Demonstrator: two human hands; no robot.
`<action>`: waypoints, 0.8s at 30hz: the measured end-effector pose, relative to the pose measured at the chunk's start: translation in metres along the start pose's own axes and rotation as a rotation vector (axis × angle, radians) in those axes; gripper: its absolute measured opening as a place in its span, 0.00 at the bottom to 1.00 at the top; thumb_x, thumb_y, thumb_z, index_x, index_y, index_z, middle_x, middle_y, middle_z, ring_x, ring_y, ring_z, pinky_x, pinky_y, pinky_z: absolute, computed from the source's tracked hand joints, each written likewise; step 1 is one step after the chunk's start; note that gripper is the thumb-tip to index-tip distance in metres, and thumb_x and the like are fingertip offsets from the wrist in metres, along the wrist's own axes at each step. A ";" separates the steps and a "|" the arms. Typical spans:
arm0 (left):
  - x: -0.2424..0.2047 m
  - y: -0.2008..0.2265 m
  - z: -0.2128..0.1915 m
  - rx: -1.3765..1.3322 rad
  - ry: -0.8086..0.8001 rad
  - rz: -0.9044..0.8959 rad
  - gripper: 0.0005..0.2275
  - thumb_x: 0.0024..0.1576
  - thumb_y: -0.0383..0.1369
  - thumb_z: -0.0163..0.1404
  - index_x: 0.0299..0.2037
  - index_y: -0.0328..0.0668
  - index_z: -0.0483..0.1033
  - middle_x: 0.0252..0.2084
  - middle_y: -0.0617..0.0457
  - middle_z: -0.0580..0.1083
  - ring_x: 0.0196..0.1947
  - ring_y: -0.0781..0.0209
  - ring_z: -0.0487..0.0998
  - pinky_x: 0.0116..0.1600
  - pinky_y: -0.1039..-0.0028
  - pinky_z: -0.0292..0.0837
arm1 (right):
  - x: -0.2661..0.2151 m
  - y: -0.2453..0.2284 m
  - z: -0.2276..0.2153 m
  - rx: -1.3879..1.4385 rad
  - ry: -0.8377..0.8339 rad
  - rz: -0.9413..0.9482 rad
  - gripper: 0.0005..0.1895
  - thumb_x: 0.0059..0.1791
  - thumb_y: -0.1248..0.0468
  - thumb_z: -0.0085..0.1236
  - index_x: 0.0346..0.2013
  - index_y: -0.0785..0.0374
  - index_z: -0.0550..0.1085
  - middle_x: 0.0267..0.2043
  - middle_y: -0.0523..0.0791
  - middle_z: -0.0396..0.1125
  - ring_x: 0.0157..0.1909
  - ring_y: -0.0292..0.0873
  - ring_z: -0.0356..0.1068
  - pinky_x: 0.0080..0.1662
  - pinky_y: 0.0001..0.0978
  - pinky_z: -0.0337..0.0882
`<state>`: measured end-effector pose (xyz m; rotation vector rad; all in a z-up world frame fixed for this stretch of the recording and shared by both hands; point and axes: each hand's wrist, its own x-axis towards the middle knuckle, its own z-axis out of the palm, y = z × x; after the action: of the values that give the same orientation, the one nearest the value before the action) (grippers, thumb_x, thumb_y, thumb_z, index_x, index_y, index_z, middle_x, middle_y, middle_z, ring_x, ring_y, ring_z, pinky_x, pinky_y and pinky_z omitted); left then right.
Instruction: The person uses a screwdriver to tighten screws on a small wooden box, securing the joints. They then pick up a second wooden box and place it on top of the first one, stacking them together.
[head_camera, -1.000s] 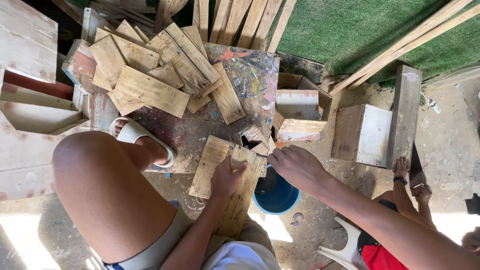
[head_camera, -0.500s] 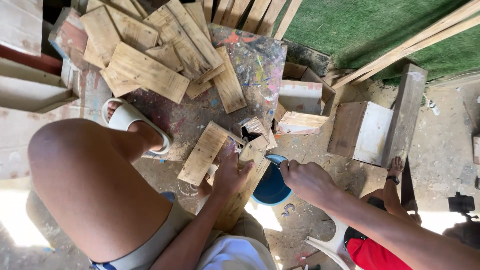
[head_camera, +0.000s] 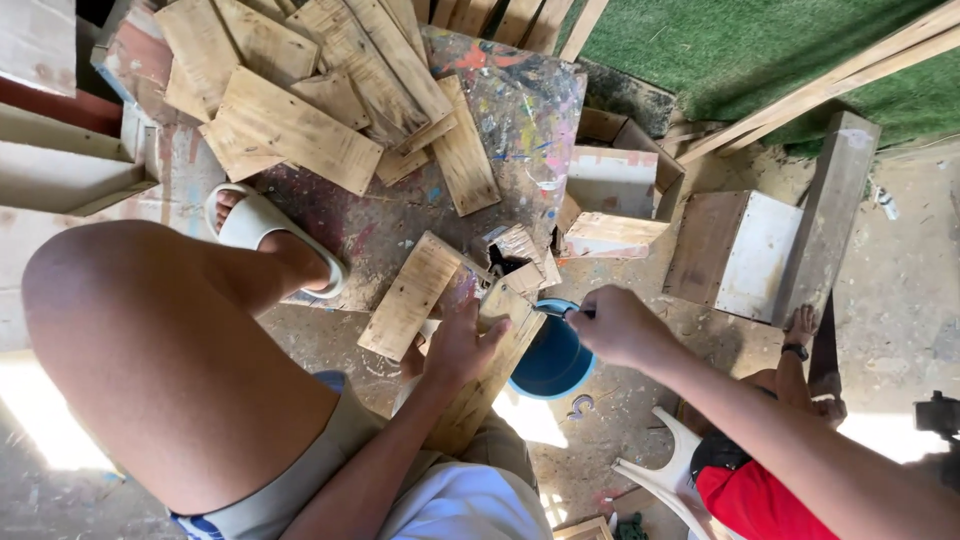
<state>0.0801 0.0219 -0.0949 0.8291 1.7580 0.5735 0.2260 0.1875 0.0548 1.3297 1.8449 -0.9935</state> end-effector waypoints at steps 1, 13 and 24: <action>0.000 0.000 0.001 0.009 -0.005 -0.005 0.24 0.57 0.54 0.51 0.47 0.38 0.72 0.40 0.38 0.75 0.47 0.31 0.80 0.51 0.41 0.75 | 0.008 0.005 -0.001 0.055 0.006 0.043 0.15 0.54 0.62 0.50 0.30 0.71 0.77 0.15 0.47 0.65 0.13 0.39 0.63 0.21 0.29 0.62; -0.002 0.017 -0.007 -0.087 0.015 -0.026 0.27 0.57 0.56 0.47 0.47 0.35 0.73 0.41 0.43 0.80 0.45 0.44 0.82 0.43 0.52 0.76 | -0.039 0.009 0.047 -0.764 0.306 -0.304 0.10 0.54 0.66 0.51 0.48 0.62 0.66 0.33 0.46 0.69 0.23 0.39 0.70 0.25 0.30 0.75; -0.011 0.024 -0.018 -0.181 0.010 -0.022 0.21 0.57 0.55 0.49 0.37 0.42 0.74 0.31 0.52 0.77 0.32 0.57 0.80 0.31 0.62 0.72 | -0.015 0.032 0.077 -1.345 0.675 -0.482 0.16 0.50 0.57 0.60 0.46 0.67 0.76 0.21 0.39 0.67 0.15 0.29 0.57 0.19 0.23 0.59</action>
<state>0.0712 0.0292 -0.0643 0.6807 1.6936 0.7120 0.2661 0.1199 0.0222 0.3379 2.5524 0.6639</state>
